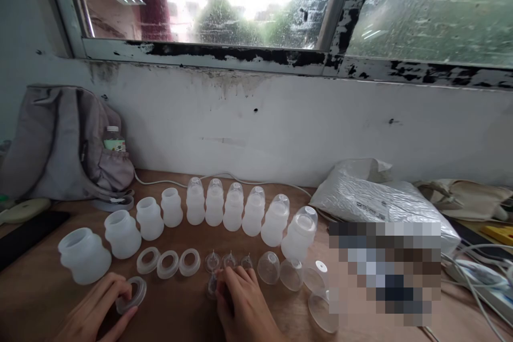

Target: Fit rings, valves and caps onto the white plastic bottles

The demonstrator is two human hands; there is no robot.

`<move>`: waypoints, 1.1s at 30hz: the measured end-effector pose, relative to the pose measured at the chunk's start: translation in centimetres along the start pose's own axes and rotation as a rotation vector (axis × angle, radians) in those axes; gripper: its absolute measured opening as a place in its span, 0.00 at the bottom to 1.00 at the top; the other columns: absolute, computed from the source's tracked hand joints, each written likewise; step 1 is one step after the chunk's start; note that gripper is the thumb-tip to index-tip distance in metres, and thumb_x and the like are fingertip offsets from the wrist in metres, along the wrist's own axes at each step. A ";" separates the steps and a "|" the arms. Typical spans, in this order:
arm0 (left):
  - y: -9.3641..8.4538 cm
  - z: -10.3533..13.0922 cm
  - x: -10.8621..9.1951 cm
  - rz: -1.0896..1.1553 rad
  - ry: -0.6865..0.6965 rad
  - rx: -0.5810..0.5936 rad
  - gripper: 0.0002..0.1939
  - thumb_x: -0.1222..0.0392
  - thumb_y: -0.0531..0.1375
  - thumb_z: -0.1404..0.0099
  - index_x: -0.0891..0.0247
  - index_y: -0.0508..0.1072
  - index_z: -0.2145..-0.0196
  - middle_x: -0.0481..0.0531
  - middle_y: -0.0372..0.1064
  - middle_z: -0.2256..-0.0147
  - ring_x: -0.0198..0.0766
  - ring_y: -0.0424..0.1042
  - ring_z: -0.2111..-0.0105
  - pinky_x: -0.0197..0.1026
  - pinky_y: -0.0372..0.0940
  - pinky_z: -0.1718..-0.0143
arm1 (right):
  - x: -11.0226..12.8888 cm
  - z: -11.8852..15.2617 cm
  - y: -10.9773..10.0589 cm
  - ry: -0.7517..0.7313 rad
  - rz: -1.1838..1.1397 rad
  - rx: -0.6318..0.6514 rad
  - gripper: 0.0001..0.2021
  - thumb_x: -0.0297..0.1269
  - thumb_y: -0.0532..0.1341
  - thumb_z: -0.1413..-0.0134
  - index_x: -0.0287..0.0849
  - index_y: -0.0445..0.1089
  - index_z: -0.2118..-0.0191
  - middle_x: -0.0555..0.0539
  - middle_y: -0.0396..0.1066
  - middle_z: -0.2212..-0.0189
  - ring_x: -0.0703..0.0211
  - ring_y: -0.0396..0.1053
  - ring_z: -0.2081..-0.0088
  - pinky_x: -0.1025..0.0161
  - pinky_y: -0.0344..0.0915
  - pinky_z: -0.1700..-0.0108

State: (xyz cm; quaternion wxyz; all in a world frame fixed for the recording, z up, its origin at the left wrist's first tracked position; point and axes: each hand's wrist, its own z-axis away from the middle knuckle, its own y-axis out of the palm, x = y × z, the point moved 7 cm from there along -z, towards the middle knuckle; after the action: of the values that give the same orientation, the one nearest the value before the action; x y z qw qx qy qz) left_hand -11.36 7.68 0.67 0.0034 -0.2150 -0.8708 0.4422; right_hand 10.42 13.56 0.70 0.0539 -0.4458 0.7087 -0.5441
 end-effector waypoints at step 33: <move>-3.0 -7.9 -6.0 -0.192 0.213 -0.090 0.14 0.62 0.51 0.39 0.64 0.62 0.54 0.58 0.61 0.55 0.46 0.63 0.56 0.48 0.59 0.57 | 1.4 2.4 -2.4 0.018 0.150 -0.171 0.05 0.30 0.48 0.46 0.39 0.58 0.63 0.46 0.66 0.72 0.59 0.64 0.69 0.63 0.58 0.66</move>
State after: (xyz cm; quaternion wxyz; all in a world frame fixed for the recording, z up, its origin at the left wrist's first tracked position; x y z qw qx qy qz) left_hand -5.48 9.99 8.88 0.1284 -0.1766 -0.9010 0.3748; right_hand 12.23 10.83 2.27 0.0498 -0.3893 0.7846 -0.4800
